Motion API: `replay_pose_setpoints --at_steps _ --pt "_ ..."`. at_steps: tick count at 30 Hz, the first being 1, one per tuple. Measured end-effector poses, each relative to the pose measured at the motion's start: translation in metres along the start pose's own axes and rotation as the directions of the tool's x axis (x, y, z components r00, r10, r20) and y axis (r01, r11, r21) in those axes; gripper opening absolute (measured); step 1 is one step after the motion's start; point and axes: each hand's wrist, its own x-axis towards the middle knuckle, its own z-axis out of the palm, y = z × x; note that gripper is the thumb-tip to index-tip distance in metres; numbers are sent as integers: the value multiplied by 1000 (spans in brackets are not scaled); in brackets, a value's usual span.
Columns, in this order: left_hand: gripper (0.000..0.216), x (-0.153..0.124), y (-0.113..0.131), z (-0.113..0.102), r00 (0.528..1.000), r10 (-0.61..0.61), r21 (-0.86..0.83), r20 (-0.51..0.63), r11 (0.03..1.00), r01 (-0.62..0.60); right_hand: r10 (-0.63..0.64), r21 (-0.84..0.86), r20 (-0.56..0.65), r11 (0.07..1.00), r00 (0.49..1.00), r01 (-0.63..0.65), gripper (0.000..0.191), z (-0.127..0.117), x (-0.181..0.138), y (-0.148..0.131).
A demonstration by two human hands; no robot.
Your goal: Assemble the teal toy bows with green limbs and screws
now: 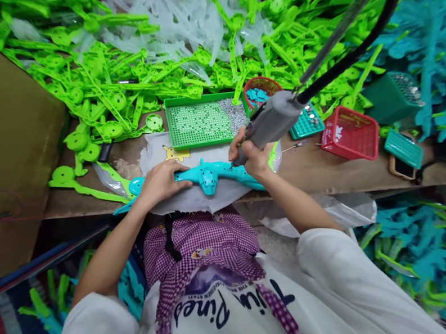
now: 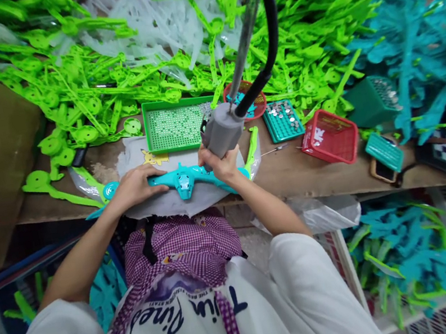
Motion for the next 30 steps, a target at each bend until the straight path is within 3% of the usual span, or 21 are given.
replay_pose_setpoints --at_steps 8,12,15,18,23,30 --pt "43 1 -1 0 1000 1 -8 5 1000 -1 -104 15 10 994 994 104 43 -4 -4 11" --pt "42 1 -3 1 1000 -10 -10 9 1000 10 -70 -45 35 996 997 71 47 -8 -2 5" --pt "43 0 -3 1 1000 -11 -11 8 1000 11 -68 -122 -6 990 998 67 51 -8 18 -5" --pt "43 0 -3 0 1000 10 -21 2 1000 -10 -172 -245 -92 959 981 145 63 0 55 -6" --pt "41 0 -1 -1 1000 -12 -6 16 1000 12 -208 -301 -101 938 973 169 58 17 108 22" --pt "42 1 -3 1 1000 13 -12 19 1000 -13 -216 -391 -96 906 972 163 59 2 112 58"
